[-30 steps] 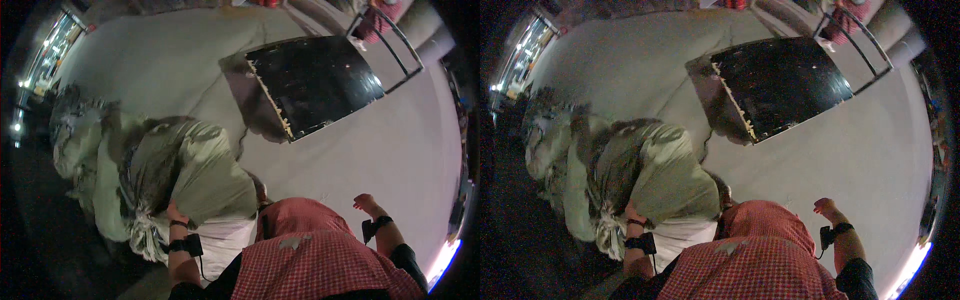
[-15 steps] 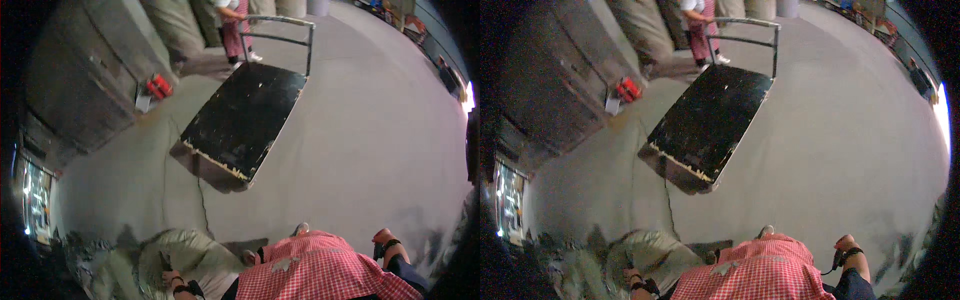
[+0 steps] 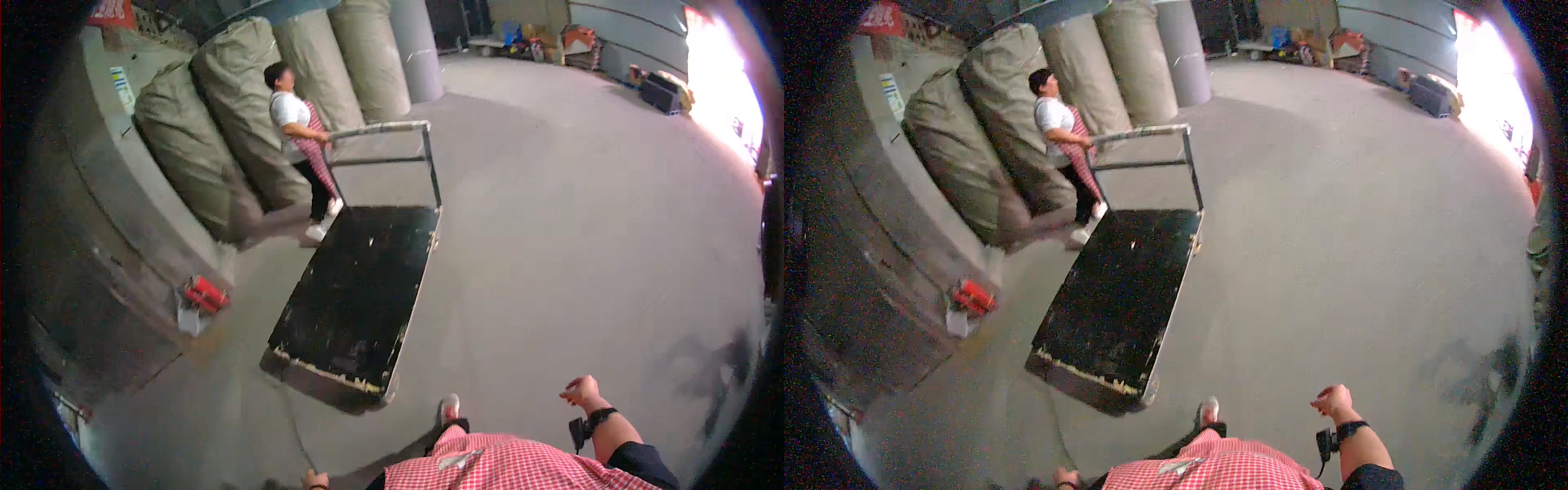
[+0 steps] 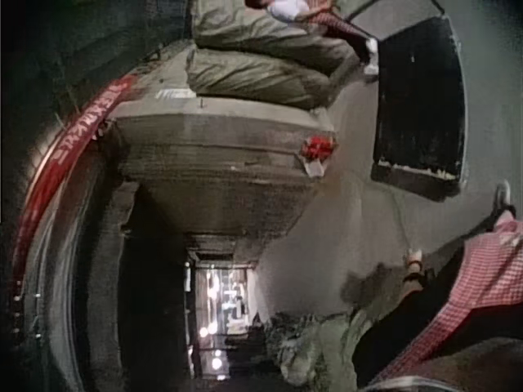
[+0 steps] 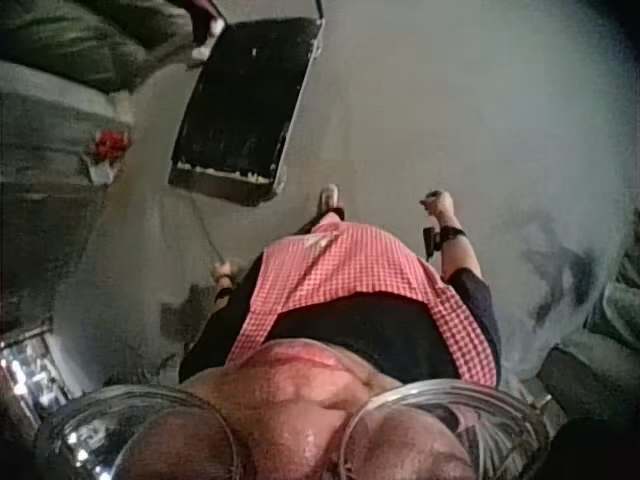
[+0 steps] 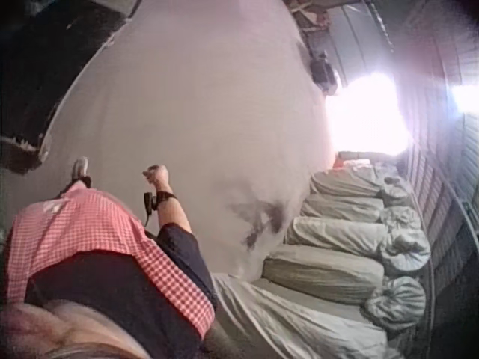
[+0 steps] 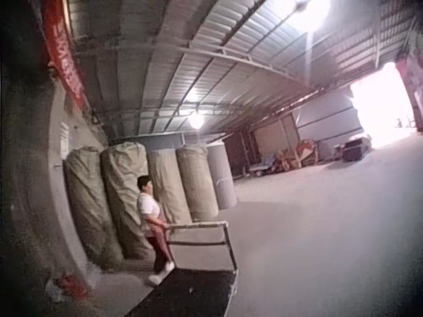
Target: Tying up a large green industrial sack filled with metal components and moving it through a warehouse on a pushcart.
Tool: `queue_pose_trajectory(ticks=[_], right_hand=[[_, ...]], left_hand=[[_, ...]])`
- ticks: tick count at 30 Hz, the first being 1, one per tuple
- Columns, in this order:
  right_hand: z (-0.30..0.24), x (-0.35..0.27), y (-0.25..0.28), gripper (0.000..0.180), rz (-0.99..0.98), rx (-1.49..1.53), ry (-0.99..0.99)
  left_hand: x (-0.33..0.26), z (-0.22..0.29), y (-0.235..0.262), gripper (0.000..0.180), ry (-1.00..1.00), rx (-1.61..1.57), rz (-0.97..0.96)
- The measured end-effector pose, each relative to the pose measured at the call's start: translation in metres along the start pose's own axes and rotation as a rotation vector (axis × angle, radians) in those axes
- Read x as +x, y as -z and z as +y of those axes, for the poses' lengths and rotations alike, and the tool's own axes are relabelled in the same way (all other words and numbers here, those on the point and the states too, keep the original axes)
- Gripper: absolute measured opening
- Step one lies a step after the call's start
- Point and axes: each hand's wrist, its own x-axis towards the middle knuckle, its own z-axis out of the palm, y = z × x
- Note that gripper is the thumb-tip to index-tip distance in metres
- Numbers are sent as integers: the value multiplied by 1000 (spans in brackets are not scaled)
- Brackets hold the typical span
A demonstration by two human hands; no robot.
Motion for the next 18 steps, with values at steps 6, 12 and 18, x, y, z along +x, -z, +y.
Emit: queue_pose_trajectory(ticks=[6,12,18], right_hand=[[100,-66,-16,58,-33,-202,-108],[200,-130,-65,55,-25,367,-640],[340,-139,-107,39,3,144,-622]], left_hand=[[67,110,19,53,-55,24,-411],[91,209,49,46,-415,28,-271],[11,300,75,43,-833,-238,-16]])
